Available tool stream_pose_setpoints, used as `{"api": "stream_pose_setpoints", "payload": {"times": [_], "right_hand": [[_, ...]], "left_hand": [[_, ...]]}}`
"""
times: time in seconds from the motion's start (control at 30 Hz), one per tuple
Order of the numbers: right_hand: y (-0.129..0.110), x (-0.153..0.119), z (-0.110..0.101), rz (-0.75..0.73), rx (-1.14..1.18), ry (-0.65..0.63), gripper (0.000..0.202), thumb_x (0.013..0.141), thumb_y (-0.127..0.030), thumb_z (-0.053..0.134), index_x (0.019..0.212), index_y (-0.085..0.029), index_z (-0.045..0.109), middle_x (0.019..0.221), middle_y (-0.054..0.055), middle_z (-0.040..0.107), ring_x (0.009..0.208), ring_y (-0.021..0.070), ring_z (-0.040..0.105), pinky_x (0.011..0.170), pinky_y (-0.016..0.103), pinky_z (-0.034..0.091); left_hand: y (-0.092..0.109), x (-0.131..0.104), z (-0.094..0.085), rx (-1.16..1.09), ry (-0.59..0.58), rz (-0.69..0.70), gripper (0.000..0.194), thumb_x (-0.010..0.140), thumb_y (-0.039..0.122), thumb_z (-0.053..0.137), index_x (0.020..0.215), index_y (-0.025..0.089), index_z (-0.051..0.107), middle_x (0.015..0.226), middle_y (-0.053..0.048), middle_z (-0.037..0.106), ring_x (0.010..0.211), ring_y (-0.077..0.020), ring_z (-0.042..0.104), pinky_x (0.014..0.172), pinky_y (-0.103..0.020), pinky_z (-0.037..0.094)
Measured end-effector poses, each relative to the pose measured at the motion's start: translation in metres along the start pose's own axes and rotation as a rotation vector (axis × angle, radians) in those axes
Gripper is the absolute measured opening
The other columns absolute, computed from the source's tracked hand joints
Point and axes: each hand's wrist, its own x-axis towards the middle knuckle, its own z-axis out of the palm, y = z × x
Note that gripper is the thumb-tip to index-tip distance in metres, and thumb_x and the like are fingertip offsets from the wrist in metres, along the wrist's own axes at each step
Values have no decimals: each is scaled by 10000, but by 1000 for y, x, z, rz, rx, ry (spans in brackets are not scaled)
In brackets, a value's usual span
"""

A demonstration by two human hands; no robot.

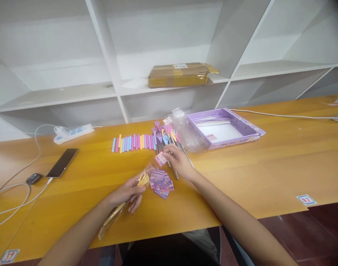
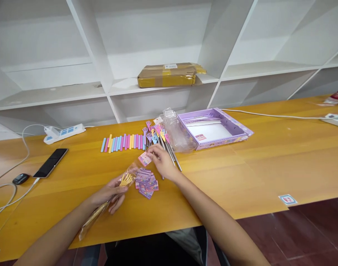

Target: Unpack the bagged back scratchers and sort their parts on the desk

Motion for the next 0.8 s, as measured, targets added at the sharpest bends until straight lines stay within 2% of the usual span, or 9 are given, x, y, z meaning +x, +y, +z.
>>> {"api": "stream_pose_setpoints", "payload": {"times": [0.07,0.17,0.27,0.37,0.43,0.6,0.7,0.73,0.8], "right_hand": [[7,3,-10,108,48,-22,294,1052,-475,601,910,-223,652,942,46,680,901,212,651,832,352,546],[10,1,-15,249,123,-275,314,1001,-514,670,942,-207,697,873,27,724,804,199,669,730,315,536],[6,-5,-5,242,28,-485,266,990,-461,712,956,-200,754,882,33,752,800,201,696,729,311,540],[-3,-9,9,97,-183,-373,310,949,-387,783,1198,-205,750,1018,65,720,902,223,679,815,348,555],[-11,-12,15,22,-219,-328,536,900,-303,820,1404,-210,662,1109,78,672,964,229,652,872,371,558],[-33,-22,20,83,76,-735,733,864,-158,724,1565,-245,531,1168,54,656,870,160,636,771,287,532],[-39,-27,27,124,90,-641,810,851,-255,826,1586,-278,484,1235,72,675,933,183,657,799,294,529],[-39,-27,30,127,76,-557,756,853,-298,850,1536,-269,527,1204,70,694,946,197,662,814,306,531],[-36,-24,35,130,82,-355,472,908,-374,816,1329,-239,653,1110,63,727,946,215,670,830,330,534]], "left_hand": [[2,-2,-2,-6,83,32,513,1010,455,684,1399,155,537,432,127,469,287,-133,507,315,-155,291],[4,-5,-5,-61,216,70,408,972,461,723,1224,164,601,422,133,422,278,-123,457,291,-166,268],[3,-4,-6,-106,250,73,371,957,494,727,1106,172,621,414,132,400,266,-109,409,290,-174,257],[-4,2,-3,-97,263,54,392,953,549,723,1039,186,603,410,134,389,277,-107,415,308,-178,270],[-12,7,3,-24,221,38,434,955,597,714,1034,191,582,421,123,429,309,-112,462,328,-176,288],[-25,14,15,119,25,15,523,960,680,677,1057,188,532,475,94,517,377,-128,541,364,-186,343],[-26,12,12,113,35,32,513,958,652,698,1066,178,535,480,101,505,385,-110,520,382,-175,322],[-25,11,10,115,35,37,510,941,622,738,1084,172,542,503,98,520,397,-101,521,396,-172,323],[-21,8,6,114,15,53,527,890,551,825,1135,166,561,586,86,566,448,-90,552,446,-174,374]]}}
